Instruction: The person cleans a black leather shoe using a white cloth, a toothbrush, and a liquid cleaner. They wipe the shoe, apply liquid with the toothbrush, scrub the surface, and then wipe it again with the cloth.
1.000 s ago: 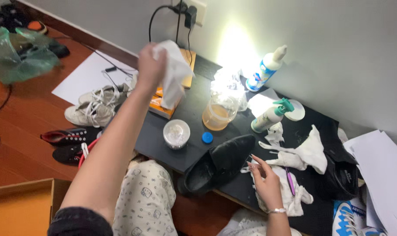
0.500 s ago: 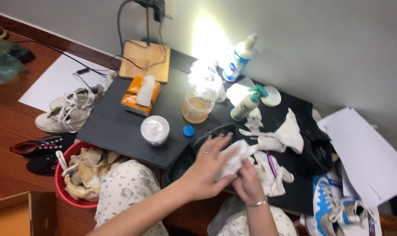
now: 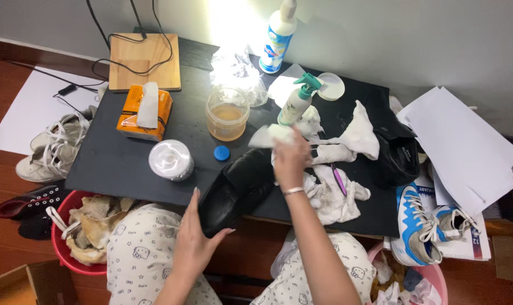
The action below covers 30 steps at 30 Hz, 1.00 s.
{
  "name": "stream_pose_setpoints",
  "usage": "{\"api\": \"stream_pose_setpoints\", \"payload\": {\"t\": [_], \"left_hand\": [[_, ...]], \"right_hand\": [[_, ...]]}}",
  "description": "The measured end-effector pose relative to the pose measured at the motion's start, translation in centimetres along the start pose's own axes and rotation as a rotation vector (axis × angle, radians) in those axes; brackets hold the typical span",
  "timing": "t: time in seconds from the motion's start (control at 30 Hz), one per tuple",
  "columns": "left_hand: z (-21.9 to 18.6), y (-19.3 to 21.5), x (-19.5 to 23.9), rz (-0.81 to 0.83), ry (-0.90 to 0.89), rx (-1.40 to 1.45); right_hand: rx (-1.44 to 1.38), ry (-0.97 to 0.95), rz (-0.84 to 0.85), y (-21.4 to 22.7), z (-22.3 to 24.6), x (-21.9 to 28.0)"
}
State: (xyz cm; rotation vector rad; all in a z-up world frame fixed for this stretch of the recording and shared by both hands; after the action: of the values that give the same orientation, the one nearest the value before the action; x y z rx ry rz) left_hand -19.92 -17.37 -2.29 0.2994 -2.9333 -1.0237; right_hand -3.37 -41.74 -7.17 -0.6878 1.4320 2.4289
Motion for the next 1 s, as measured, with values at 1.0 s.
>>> {"api": "stream_pose_setpoints", "payload": {"t": [1.0], "left_hand": [[1.3,-0.4,-1.2,0.061,0.083,0.078]], "right_hand": [[-0.117,0.190,0.244,-1.5,2.4,4.6]]}}
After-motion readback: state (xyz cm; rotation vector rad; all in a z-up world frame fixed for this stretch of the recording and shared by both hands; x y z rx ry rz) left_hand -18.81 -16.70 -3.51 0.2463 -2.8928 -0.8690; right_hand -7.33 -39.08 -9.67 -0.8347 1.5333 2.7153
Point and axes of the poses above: each hand's wrist, its own x-axis away from the middle knuckle, its own y-axis out of the back of the hand, z = x × y, the point moved 7 cm from there along -x, towards the middle knuckle, and after that the axes turned 5 degrees about y, right-handed, at the moved point
